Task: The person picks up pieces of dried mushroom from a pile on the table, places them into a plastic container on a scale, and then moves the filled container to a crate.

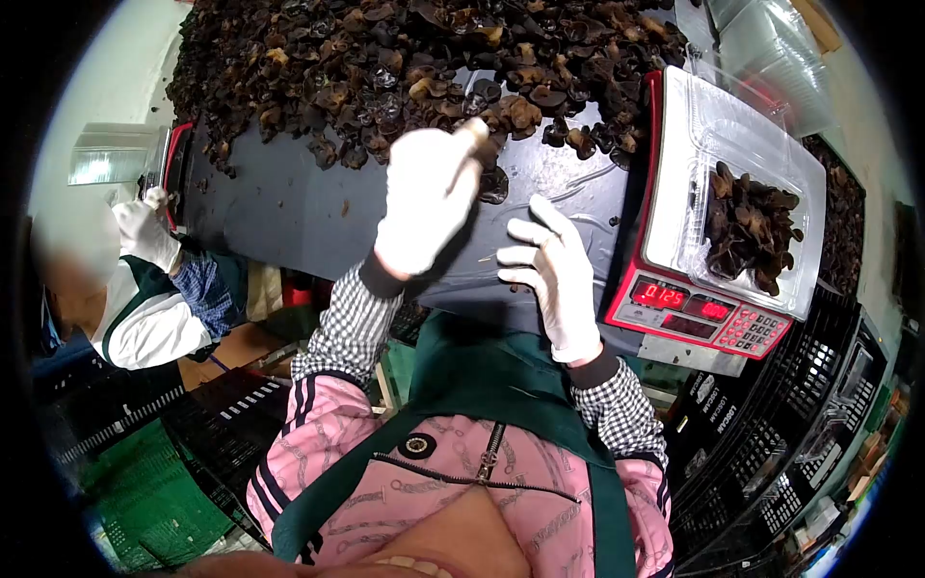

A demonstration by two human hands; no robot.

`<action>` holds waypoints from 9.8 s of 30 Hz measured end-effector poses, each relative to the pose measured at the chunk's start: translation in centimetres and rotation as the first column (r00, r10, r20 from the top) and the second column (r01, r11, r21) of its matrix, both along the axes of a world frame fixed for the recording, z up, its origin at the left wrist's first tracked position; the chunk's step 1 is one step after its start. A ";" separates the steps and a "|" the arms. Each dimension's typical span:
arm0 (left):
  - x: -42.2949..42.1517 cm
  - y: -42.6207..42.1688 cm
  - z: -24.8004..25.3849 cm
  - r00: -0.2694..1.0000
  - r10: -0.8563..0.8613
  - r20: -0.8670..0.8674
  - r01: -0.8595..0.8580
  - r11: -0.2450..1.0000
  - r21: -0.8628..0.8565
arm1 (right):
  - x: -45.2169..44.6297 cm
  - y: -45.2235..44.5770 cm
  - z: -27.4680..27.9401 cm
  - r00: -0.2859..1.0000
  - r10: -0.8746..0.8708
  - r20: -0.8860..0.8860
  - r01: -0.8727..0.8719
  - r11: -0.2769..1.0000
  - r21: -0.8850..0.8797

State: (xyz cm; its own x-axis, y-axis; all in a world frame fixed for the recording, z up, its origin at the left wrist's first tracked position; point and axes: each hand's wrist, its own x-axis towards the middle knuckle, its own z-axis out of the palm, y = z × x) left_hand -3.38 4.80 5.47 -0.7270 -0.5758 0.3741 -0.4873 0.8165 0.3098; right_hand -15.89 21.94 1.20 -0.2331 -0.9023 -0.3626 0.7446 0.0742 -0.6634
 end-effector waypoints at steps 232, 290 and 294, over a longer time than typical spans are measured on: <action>-18.6 11.6 10.3 0.751 -0.397 -0.528 0.590 0.763 0.264 | -19.3 7.6 13.5 0.894 -0.298 -0.334 0.201 0.934 -0.295; -16.9 10.4 7.7 0.857 -0.399 -0.327 0.454 0.884 0.111 | -8.0 15.9 6.9 0.940 -0.248 0.233 0.254 0.967 0.003; -15.9 8.0 6.8 0.890 -0.303 -0.340 0.347 0.935 0.076 | -9.4 16.8 6.2 0.917 -0.313 0.248 0.319 0.948 0.015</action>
